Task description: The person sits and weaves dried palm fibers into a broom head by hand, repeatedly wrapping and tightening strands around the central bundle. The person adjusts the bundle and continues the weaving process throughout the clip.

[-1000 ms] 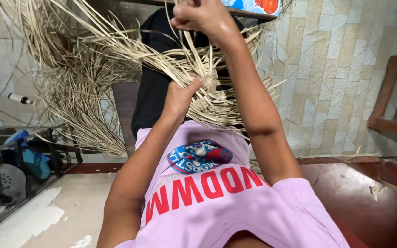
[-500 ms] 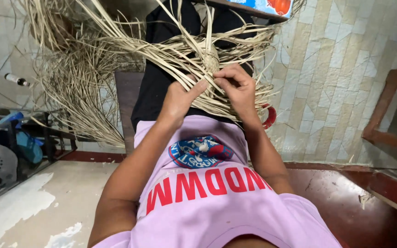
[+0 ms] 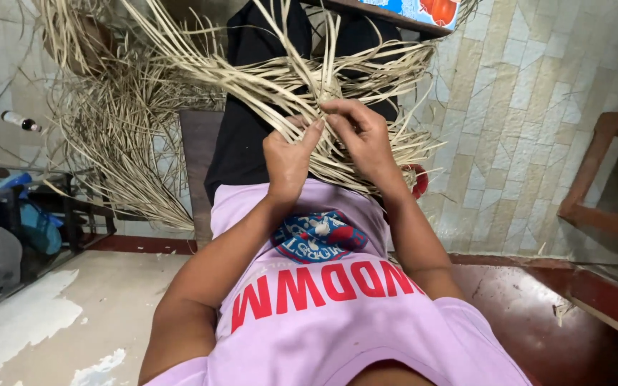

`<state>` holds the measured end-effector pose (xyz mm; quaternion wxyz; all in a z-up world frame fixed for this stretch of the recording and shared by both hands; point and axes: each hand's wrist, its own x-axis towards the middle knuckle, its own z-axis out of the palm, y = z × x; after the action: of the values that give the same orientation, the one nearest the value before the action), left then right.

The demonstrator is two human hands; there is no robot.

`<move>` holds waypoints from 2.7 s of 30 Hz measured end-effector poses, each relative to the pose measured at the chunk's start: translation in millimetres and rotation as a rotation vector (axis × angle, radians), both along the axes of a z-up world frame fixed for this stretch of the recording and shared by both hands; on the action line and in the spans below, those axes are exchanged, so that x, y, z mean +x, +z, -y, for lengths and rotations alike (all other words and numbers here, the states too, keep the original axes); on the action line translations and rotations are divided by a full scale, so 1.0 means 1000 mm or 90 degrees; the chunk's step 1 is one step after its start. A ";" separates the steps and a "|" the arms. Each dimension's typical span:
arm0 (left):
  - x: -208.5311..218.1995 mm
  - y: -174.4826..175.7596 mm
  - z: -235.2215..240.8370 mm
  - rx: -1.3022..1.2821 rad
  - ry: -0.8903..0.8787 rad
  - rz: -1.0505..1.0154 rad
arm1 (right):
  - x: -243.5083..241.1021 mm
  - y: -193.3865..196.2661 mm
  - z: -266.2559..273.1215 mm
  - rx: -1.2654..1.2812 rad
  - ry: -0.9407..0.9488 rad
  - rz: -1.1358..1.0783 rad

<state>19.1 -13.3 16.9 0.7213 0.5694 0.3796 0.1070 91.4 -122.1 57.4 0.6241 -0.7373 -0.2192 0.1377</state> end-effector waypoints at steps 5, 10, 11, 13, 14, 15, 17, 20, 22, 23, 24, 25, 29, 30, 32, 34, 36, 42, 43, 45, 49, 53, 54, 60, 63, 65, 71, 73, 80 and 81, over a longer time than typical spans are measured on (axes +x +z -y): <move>-0.006 -0.015 0.005 0.103 0.045 0.019 | 0.018 0.010 0.003 -0.091 0.181 0.256; 0.002 -0.002 0.006 0.106 0.010 0.070 | 0.021 0.009 0.003 -0.126 0.169 0.267; 0.002 0.008 0.004 0.073 0.009 0.043 | 0.018 0.013 -0.001 -0.163 0.169 0.297; 0.000 -0.010 0.001 0.057 0.016 0.040 | 0.000 0.022 -0.006 -0.171 0.167 0.339; -0.002 -0.020 -0.001 0.037 0.032 0.030 | -0.009 0.026 -0.009 -0.179 0.174 0.377; -0.003 -0.036 0.000 0.039 0.028 0.031 | -0.027 0.038 -0.011 -0.179 0.170 0.376; -0.003 -0.068 0.000 0.007 0.006 -0.001 | -0.062 0.062 -0.015 -0.027 0.336 0.365; 0.006 0.017 0.005 -0.082 0.003 0.039 | -0.096 0.090 -0.018 0.197 0.583 0.333; 0.010 0.036 0.005 -0.153 0.059 -0.071 | -0.082 0.089 -0.020 0.181 0.495 0.268; 0.013 0.046 0.006 -0.224 0.119 -0.183 | -0.075 0.089 -0.021 0.165 0.410 0.200; 0.016 0.045 0.004 -0.222 0.115 -0.181 | -0.062 0.062 -0.018 0.166 0.406 0.203; 0.019 0.043 0.003 -0.199 0.085 -0.148 | -0.049 0.034 -0.014 -0.028 0.253 0.337; 0.021 0.027 -0.004 -0.108 -0.004 -0.031 | -0.021 -0.025 0.014 -0.380 0.031 0.378; 0.025 0.018 -0.003 -0.107 0.011 -0.031 | -0.025 -0.030 0.014 -0.374 0.045 0.381; 0.035 0.001 -0.003 -0.082 0.015 -0.008 | -0.032 -0.037 0.016 -0.379 -0.035 0.196; 0.037 -0.032 -0.004 -0.075 0.006 -0.005 | -0.030 -0.043 0.015 -0.373 -0.038 0.193; 0.037 -0.034 -0.010 -0.068 -0.007 -0.002 | -0.023 -0.049 0.013 -0.369 -0.045 0.189; -0.008 0.038 -0.031 0.162 -0.336 -0.028 | -0.014 -0.051 0.015 -0.322 -0.097 0.239; -0.020 0.023 -0.032 0.285 -0.434 -0.069 | -0.014 -0.047 0.014 -0.314 -0.100 0.253; -0.032 0.021 -0.032 0.405 -0.527 -0.114 | -0.015 -0.045 0.012 -0.305 -0.097 0.265; -0.023 0.052 -0.047 0.598 -0.208 0.139 | -0.021 -0.045 0.008 -0.265 -0.101 0.314; 0.001 0.025 -0.055 0.475 -0.223 0.091 | -0.023 -0.043 0.004 -0.255 -0.105 0.349; 0.002 0.022 -0.054 0.473 -0.221 0.090 | -0.023 -0.044 0.004 -0.256 -0.102 0.349; 0.009 -0.009 -0.045 0.203 -0.214 0.007 | -0.027 -0.054 0.005 -0.246 -0.121 0.369; 0.009 -0.018 -0.044 0.148 -0.193 -0.001 | -0.025 -0.050 0.009 -0.245 -0.099 0.358; 0.006 -0.021 -0.044 0.153 -0.180 -0.027 | -0.021 -0.042 0.016 -0.172 0.012 0.216; 0.006 -0.003 -0.035 -0.034 -0.154 0.019 | 0.039 -0.009 0.035 -0.246 0.106 0.203; 0.005 0.005 -0.034 -0.067 -0.160 0.006 | 0.050 -0.002 0.038 -0.238 0.179 0.162; -0.002 0.020 -0.028 0.065 -0.224 0.040 | 0.049 0.017 0.021 -0.237 0.348 0.260; -0.003 0.027 -0.027 0.065 -0.225 0.040 | 0.046 0.020 0.016 -0.238 0.347 0.259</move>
<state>15.7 14.0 44.0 0.7104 0.6596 0.2450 0.0152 136.9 -138.6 77.2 0.3635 -0.7652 -0.4976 0.1865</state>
